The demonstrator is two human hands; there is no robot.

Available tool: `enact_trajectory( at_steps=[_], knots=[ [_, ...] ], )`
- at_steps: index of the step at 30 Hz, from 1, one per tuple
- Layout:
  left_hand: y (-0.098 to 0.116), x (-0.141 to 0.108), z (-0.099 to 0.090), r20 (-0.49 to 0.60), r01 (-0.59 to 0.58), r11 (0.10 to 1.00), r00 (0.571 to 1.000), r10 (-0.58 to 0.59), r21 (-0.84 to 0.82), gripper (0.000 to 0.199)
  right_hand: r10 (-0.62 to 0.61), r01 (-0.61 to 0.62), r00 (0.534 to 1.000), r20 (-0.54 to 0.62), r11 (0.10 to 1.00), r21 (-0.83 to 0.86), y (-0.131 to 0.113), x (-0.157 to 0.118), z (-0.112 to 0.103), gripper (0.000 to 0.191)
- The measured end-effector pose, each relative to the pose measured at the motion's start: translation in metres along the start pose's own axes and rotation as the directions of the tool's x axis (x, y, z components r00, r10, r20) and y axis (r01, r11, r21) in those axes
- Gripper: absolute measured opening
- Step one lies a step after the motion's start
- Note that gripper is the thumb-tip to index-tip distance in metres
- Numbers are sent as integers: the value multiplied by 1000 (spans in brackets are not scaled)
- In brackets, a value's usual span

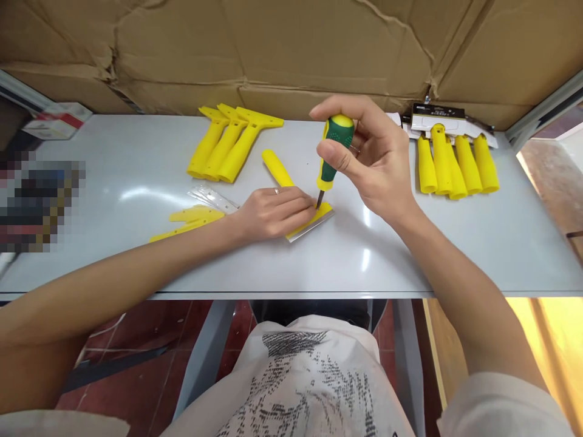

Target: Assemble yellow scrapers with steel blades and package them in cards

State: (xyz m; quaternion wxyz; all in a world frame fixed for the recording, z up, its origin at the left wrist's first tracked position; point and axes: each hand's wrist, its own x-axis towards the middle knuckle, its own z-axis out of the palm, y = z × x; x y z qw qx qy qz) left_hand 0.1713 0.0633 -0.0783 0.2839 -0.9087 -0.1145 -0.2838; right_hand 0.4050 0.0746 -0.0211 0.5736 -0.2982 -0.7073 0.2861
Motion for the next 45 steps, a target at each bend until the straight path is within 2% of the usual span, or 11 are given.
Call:
enact_trajectory(
  at_steps=[4, 9, 14, 21, 28, 33, 38, 41, 43, 44, 45],
  knots=[
    [0, 2, -1, -66, -25, 1000, 998, 24, -17, 20, -17, 18, 997, -75, 1000, 12, -1, -3, 9, 36],
    [-1, 5, -3, -47, -36, 998, 998, 38, 59, 24, -13, 11, 979, -206, 1000, -14, -4, -6, 18, 37],
    [0, 4, -3, -78, -36, 996, 996, 42, 79, 23, -14, 14, 1000, -25, 999, 36, 2, -1, 4, 45],
    [-2, 1, 1, -101, -20, 999, 995, 24, 48, 24, 103, -149, 976, 191, 958, 244, 12, 7, -11, 60],
    [-1, -1, 4, -116, -12, 1000, 993, 10, -10, 21, 122, -146, 985, 122, 967, 207, 19, 3, -9, 60],
    [-2, 2, 6, -167, 38, 999, 985, -33, 25, 21, -64, 49, 997, 43, 957, 285, 12, 6, -12, 51],
    [-4, 2, 5, -124, 17, 1000, 992, -18, -9, 20, -83, 39, 984, 156, 963, 265, -4, 7, -6, 50],
    [-4, 2, 5, -100, -71, 997, 993, 69, -16, 21, -206, 229, 968, -146, 959, 166, -4, 8, -3, 36],
    [-4, 2, 4, -110, -103, 994, 989, 100, -22, 21, -278, 327, 874, -397, 943, 60, 1, 12, -8, 29],
    [-3, 2, 4, -120, -106, 994, 987, 103, -19, 21, -272, 316, 843, -463, 949, 19, 5, 15, -14, 27],
    [-3, 3, 3, -134, -105, 994, 986, 102, -14, 20, -212, 241, 852, -478, 971, -2, 10, 17, -20, 24]
  ],
)
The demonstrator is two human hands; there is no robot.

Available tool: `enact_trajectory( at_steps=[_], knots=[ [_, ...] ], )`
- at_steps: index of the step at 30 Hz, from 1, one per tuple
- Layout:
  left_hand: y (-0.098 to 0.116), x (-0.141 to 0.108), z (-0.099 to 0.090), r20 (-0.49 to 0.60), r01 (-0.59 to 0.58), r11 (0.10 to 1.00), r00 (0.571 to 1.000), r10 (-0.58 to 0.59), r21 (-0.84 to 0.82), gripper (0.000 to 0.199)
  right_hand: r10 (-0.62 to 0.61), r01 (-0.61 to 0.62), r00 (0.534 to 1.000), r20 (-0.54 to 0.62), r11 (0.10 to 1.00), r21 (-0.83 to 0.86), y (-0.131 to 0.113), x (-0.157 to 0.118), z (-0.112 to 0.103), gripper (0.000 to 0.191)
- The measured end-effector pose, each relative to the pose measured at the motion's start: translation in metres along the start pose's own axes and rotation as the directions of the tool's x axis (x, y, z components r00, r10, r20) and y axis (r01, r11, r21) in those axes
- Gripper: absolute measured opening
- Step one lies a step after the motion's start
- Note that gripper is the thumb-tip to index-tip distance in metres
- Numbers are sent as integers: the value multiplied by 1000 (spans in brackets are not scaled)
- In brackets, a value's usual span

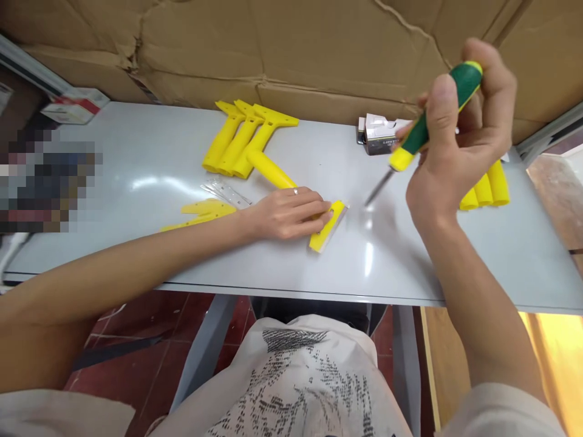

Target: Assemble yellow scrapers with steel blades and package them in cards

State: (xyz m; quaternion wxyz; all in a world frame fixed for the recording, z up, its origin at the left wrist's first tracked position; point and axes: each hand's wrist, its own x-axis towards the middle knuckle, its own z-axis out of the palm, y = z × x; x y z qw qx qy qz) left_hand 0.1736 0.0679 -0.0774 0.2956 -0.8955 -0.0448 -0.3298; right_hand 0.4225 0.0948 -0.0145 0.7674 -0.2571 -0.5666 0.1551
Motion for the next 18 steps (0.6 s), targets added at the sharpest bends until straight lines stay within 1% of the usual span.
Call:
enact_trajectory(
  at_steps=[1, 2, 3, 4, 5, 6, 7, 8, 11, 13, 15, 18],
  knots=[
    [0, 1, -1, -18, 2, 1000, 1000, -2, 7, 20, 110, -108, 994, 26, 992, -69, 6, 3, -5, 24],
    [0, 2, -2, -39, 4, 1000, 999, -4, 16, 19, 254, -241, 964, 76, 959, -149, 11, 4, -10, 25],
    [1, 3, -4, -63, 8, 1000, 998, -6, 26, 18, 399, -363, 908, 125, 901, -235, 16, 4, -14, 27],
    [1, 5, -5, -90, 12, 999, 996, -8, 37, 17, 518, -453, 841, 157, 832, -320, 21, 2, -16, 28],
    [2, 6, -7, -118, 20, 999, 993, -14, 48, 16, 609, -509, 774, 172, 761, -401, 24, 0, -18, 28],
    [2, 7, -8, -142, 32, 998, 990, -24, 55, 14, 663, -527, 726, 181, 706, -473, 26, -4, -18, 28],
    [2, 9, -8, -162, 49, 997, 986, -39, 56, 13, 691, -511, 697, 193, 667, -543, 28, -7, -18, 26],
    [2, 9, -8, -177, 64, 997, 983, -53, 53, 11, 705, -468, 679, 206, 631, -619, 28, -10, -18, 24],
    [3, 9, -7, -190, 92, 991, 979, -73, 94, 12, 694, -237, 658, 294, 561, -793, 26, -16, -15, 17],
    [3, 7, -8, -185, 102, 981, 980, -71, 166, 13, 690, -130, 642, 335, 528, -839, 24, -18, -14, 14],
    [3, 7, -10, -182, 101, 972, 981, -62, 213, 12, 687, -85, 630, 361, 523, -848, 24, -20, -14, 16],
    [4, 7, -12, -208, 107, 969, 976, -60, 224, 10, 678, -31, 620, 395, 524, -851, 27, -24, -14, 20]
  ],
)
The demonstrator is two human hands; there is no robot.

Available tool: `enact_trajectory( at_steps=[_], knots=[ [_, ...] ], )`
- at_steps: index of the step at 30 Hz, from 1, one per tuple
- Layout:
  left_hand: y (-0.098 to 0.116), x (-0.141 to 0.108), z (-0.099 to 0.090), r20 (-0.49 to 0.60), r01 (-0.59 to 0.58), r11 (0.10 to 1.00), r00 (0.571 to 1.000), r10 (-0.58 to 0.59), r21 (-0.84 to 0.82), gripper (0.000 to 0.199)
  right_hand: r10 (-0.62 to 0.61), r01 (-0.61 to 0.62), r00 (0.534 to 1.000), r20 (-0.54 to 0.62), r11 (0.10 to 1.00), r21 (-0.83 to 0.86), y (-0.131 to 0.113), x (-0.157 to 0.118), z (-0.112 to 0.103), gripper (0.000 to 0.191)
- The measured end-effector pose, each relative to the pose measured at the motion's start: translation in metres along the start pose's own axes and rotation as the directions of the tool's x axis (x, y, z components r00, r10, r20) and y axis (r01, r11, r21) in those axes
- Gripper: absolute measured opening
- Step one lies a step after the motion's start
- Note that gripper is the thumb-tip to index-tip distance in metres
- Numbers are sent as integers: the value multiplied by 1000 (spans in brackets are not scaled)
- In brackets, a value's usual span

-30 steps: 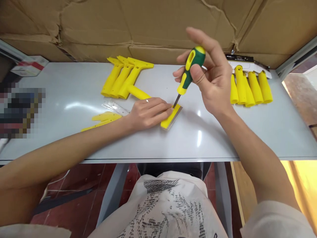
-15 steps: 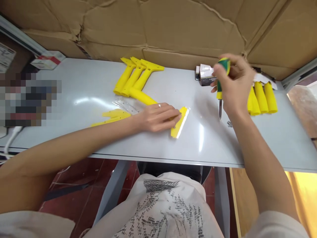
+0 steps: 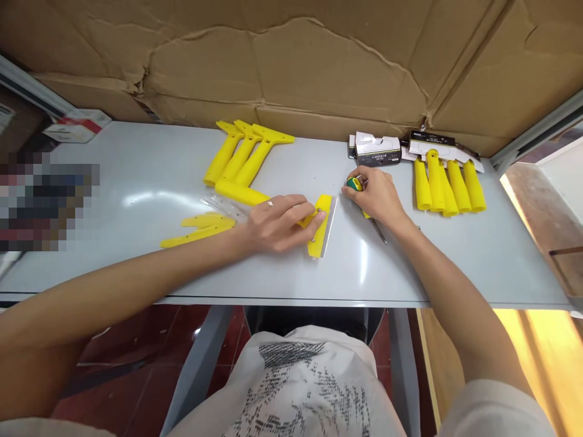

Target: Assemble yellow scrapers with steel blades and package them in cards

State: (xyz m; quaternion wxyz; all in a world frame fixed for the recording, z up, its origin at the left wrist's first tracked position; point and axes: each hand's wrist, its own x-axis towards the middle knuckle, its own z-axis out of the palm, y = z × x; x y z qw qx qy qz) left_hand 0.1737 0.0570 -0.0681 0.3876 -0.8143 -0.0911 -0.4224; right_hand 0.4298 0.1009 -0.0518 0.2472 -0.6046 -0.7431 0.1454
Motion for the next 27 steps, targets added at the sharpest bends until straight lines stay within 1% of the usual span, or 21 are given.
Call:
enact_trajectory(
  at_steps=[3, 4, 6, 7, 8, 9, 10, 11, 12, 13, 15, 17, 20, 22, 25, 27],
  knots=[
    [2, -5, 3, 2, 44, 999, 999, -44, -15, 10, -76, 78, 996, 38, 996, -40, 0, -1, 2, 27],
    [3, -9, 5, 22, 75, 997, 997, -74, -37, 13, -105, 106, 994, 24, 993, -43, -2, -3, 1, 28],
    [5, -17, 11, 68, 164, 982, 985, -158, -94, 24, -155, 156, 986, -66, 988, 8, -7, -7, -2, 29],
    [6, -21, 14, 88, 211, 970, 975, -202, -121, 31, -164, 173, 981, -105, 981, 89, -10, -10, -5, 32],
    [7, -24, 16, 103, 251, 958, 966, -238, -140, 38, -160, 180, 981, -107, 960, 216, -13, -14, -8, 36],
    [7, -26, 18, 118, 281, 947, 957, -265, -155, 45, -152, 167, 986, -67, 915, 367, -16, -18, -11, 40],
    [7, -27, 19, 136, 302, 939, 950, -282, -167, 52, -150, 127, 989, 4, 850, 512, -19, -22, -14, 44],
    [6, -28, 19, 162, 318, 931, 943, -291, -177, 58, -156, 70, 984, 84, 780, 622, -21, -26, -16, 45],
    [5, -27, 18, 195, 328, 927, 936, -293, -183, 63, -167, 20, 975, 147, 726, 688, -23, -29, -18, 44],
    [4, -26, 16, 223, 332, 925, 931, -290, -182, 66, -178, -3, 968, 178, 697, 717, -24, -32, -18, 42],
    [0, -22, 9, 260, 307, 938, 930, -261, -158, 70, -201, 10, 964, 175, 683, 730, -25, -35, -19, 38],
    [-4, -18, 1, 279, 254, 958, 937, -209, -136, 73, -236, 33, 957, 167, 664, 747, -25, -35, -18, 36],
    [-10, -12, -7, 305, 229, 958, 937, -170, -170, 72, -254, 32, 952, 169, 636, 771, -25, -34, -16, 36],
    [-11, -12, -9, 307, 229, 952, 938, -160, -203, 68, -237, 36, 959, 157, 649, 760, -25, -35, -16, 38],
    [-10, -15, -9, 281, 211, 946, 949, -139, -246, 61, -225, 71, 968, 115, 680, 730, -27, -39, -15, 39],
    [-9, -19, -8, 267, 241, 928, 950, -165, -284, 61, -230, 88, 968, 100, 684, 725, -28, -40, -15, 38]
  ],
)
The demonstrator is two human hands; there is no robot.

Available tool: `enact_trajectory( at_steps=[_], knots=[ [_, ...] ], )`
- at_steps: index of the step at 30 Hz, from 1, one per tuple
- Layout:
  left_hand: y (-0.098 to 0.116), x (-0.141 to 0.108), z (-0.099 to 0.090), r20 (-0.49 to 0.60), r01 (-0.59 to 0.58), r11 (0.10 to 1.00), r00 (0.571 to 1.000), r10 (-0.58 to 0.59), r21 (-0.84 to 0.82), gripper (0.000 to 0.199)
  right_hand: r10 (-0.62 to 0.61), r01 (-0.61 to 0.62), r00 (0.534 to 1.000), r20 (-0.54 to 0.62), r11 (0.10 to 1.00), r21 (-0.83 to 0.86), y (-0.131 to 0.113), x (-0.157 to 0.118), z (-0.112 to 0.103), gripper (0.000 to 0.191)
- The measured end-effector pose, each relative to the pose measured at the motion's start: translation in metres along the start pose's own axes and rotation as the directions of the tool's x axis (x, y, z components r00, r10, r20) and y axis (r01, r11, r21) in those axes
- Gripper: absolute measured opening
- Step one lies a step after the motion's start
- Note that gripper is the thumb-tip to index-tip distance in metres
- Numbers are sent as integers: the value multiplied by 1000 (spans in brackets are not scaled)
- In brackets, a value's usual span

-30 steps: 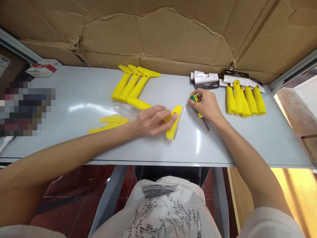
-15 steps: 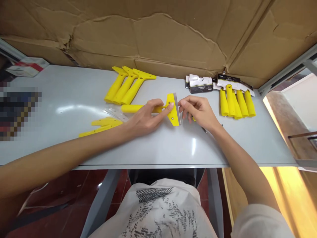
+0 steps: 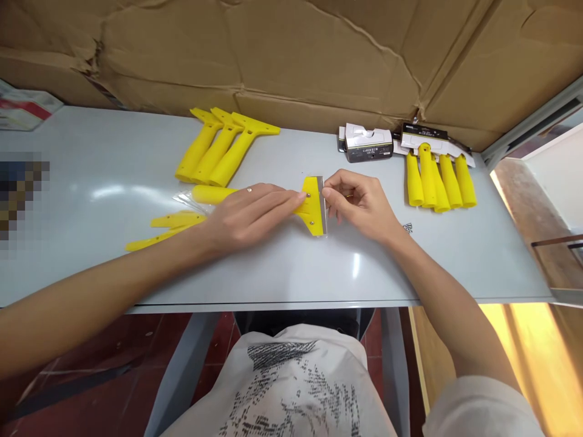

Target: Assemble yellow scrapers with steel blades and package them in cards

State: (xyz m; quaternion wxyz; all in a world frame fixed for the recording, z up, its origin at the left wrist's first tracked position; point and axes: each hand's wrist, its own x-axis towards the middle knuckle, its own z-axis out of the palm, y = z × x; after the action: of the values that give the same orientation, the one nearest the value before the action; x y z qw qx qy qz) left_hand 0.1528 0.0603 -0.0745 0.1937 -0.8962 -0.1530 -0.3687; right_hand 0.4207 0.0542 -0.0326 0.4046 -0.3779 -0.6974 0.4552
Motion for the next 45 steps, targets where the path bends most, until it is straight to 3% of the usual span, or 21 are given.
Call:
enact_trajectory(
  at_steps=[5, 16, 21, 26, 29, 32, 35, 38, 40, 43, 45],
  knots=[
    [4, -5, 5, -15, 113, 987, 993, -115, -115, 66, 14, -15, 1000, 10, 1000, 16, 0, -1, 4, 35],
    [4, -8, -1, 20, 4, 999, 1000, -3, -43, 78, 50, -50, 999, -6, 998, 47, -7, -4, 12, 44],
    [3, -1, -1, 23, 92, 995, 996, -91, -34, 77, 95, -94, 995, -7, 990, 103, -2, 0, 12, 49],
    [4, 2, 1, 9, 102, 995, 995, -102, 23, 78, 124, -128, 986, 109, 991, 30, 3, 0, 12, 46],
    [5, 3, -1, 40, 138, 985, 989, -143, 104, 72, 127, -130, 991, 47, 990, 61, 4, 0, 5, 40],
    [3, 2, -2, 52, 241, 958, 967, -251, 153, 50, 128, -120, 989, -79, 988, 93, 7, 4, -10, 38],
    [-1, -1, 0, 58, 361, 921, 926, -372, 143, 40, 57, -84, 976, -210, 989, -124, 16, 11, -31, 48],
    [-3, -1, 2, 76, 498, 867, 863, -499, 34, 40, -128, -41, 946, -297, 864, -501, 31, 23, -54, 45],
    [-3, 0, 3, 96, 552, 832, 832, -546, -55, 40, -224, -14, 950, -219, 668, -744, 42, 32, -68, 44],
    [-2, 2, 2, 86, 541, 838, 840, -536, -64, 40, -175, 24, 984, -37, 334, -942, 59, 43, -84, 71],
    [0, 2, 1, 67, 507, 862, 861, -504, -24, 39, -118, 27, 993, -5, 265, -964, 68, 46, -90, 74]
  ],
)
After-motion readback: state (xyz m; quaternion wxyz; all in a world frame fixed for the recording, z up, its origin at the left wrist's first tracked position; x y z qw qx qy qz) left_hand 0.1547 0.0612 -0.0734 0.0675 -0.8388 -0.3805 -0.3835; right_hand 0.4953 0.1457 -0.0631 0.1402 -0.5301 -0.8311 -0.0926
